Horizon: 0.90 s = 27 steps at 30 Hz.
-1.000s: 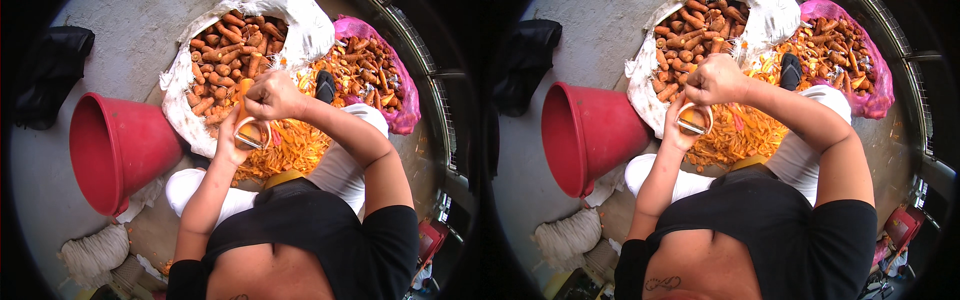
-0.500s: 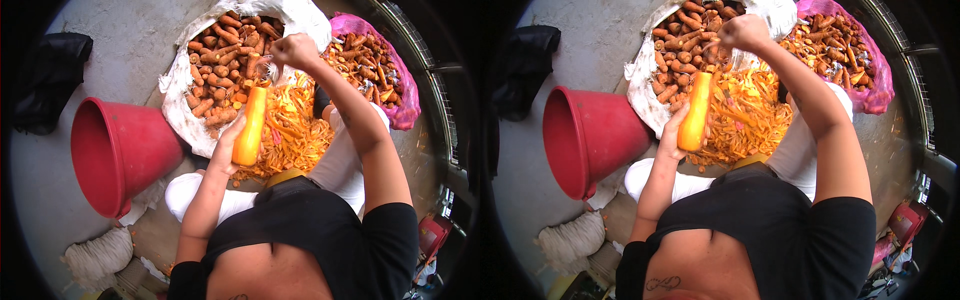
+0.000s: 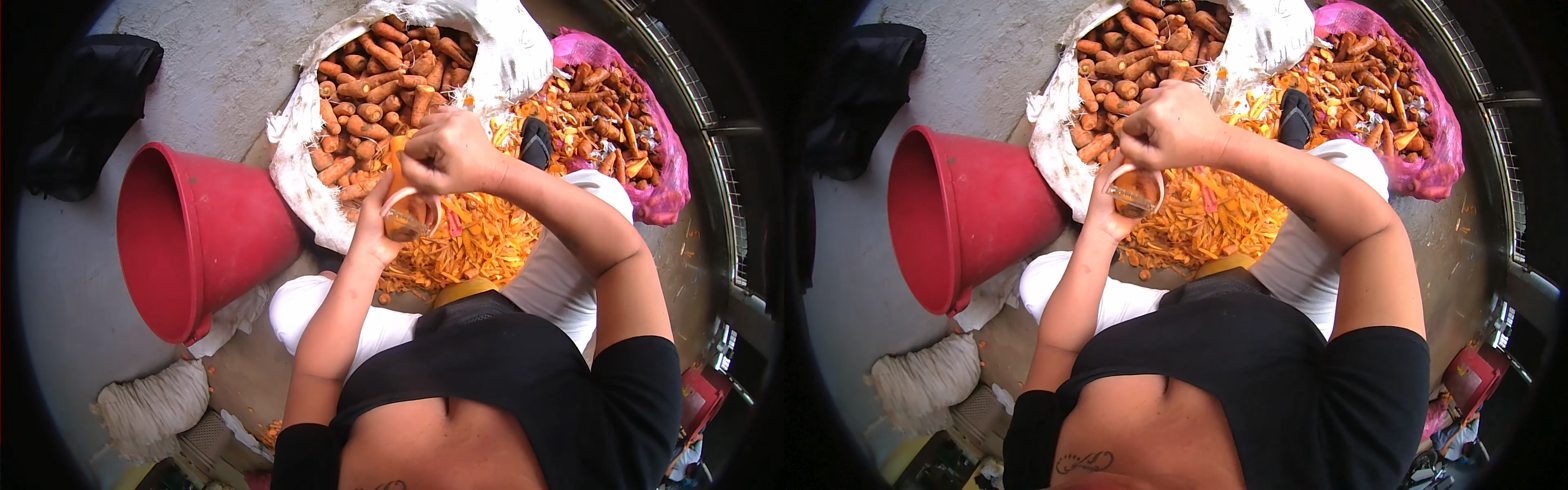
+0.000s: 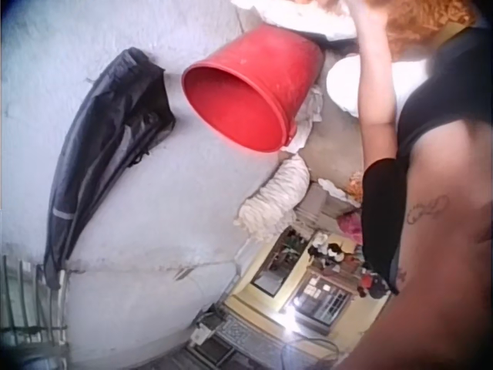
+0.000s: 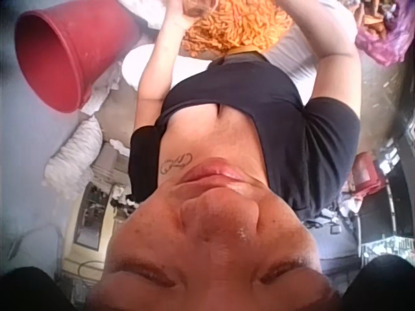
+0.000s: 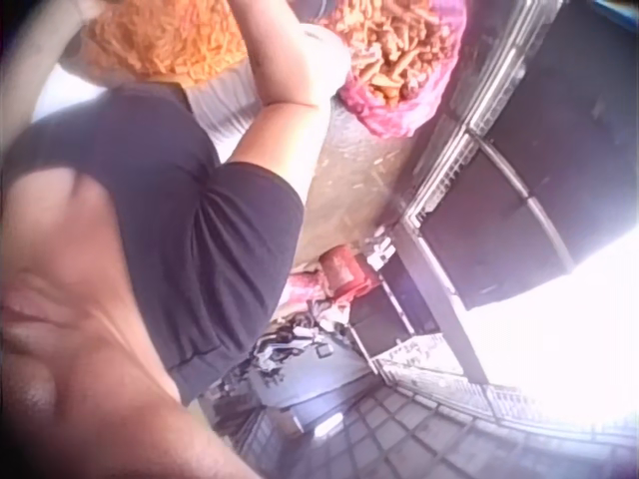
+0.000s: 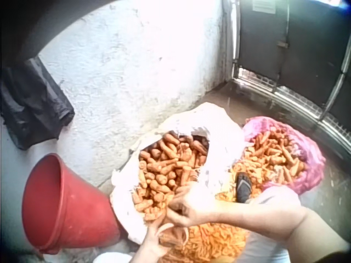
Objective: The recorder is sitting on the floor peeling carrots into a pile.
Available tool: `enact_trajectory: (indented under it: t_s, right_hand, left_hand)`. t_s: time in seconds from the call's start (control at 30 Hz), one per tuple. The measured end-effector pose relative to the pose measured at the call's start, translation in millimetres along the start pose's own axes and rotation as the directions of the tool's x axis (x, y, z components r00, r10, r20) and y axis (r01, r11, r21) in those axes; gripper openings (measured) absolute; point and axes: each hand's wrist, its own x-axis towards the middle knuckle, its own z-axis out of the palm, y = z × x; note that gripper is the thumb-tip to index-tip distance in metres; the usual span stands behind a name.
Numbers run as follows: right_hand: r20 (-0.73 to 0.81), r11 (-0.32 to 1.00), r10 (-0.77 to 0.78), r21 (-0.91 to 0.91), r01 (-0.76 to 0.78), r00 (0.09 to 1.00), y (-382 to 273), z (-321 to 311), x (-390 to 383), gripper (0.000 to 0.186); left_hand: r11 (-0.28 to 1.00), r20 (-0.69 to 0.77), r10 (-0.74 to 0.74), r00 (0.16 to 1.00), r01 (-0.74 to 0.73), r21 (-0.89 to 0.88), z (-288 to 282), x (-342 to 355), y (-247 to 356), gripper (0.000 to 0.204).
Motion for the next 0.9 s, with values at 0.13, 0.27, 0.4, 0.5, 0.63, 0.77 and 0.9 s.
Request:
enact_trajectory:
  t_s: [0.13, 0.27, 0.4, 0.5, 0.63, 0.77, 0.9]
  right_hand:
    - [0.018, 0.999, -0.045, -0.007, 0.045, 0.999, -3.6, 2.7, -1.2, 0.022]
    - [0.017, 0.999, -0.049, -0.013, 0.049, 0.999, 1.2, 6.7, -2.9, 0.022]
    - [0.032, 1.000, 0.003, 0.026, -0.003, 0.999, 3.2, 6.6, -3.5, 0.023]
    - [0.027, 0.997, 0.079, 0.009, -0.080, 0.996, 19.5, 4.5, -2.7, 0.023]
    - [0.074, 0.942, 0.285, -0.203, -0.266, 0.956, 66.7, -16.0, 5.3, 0.026]
    - [-0.044, 0.799, 0.404, -0.470, -0.376, 0.913, 102.2, -29.0, -0.8, 0.027]
    - [-0.074, 0.752, 0.585, -0.322, -0.575, 0.807, 90.9, -38.4, 8.6, 0.030]
  left_hand:
    - [1.000, 0.128, 0.029, 0.991, -0.027, -0.012, 0.3, 2.6, -0.8, 0.030]
    - [0.999, 0.145, 0.000, 0.989, 0.005, -0.033, 3.5, 1.4, 0.3, 0.029]
    - [0.998, 0.106, -0.013, 0.994, 0.019, -0.059, 21.8, -8.0, 3.2, 0.032]
    - [0.998, 0.155, 0.000, 0.988, -0.010, 0.060, 17.2, -17.7, 3.2, 0.037]
    - [0.982, 0.127, -0.037, 0.991, 0.013, 0.187, 9.4, -22.6, -5.9, 0.045]
    - [0.974, 0.213, -0.107, 0.971, 0.058, 0.221, 0.9, -19.7, -9.7, 0.048]
    - [0.985, 0.288, -0.129, 0.949, 0.090, 0.146, -2.9, -18.5, -5.5, 0.053]
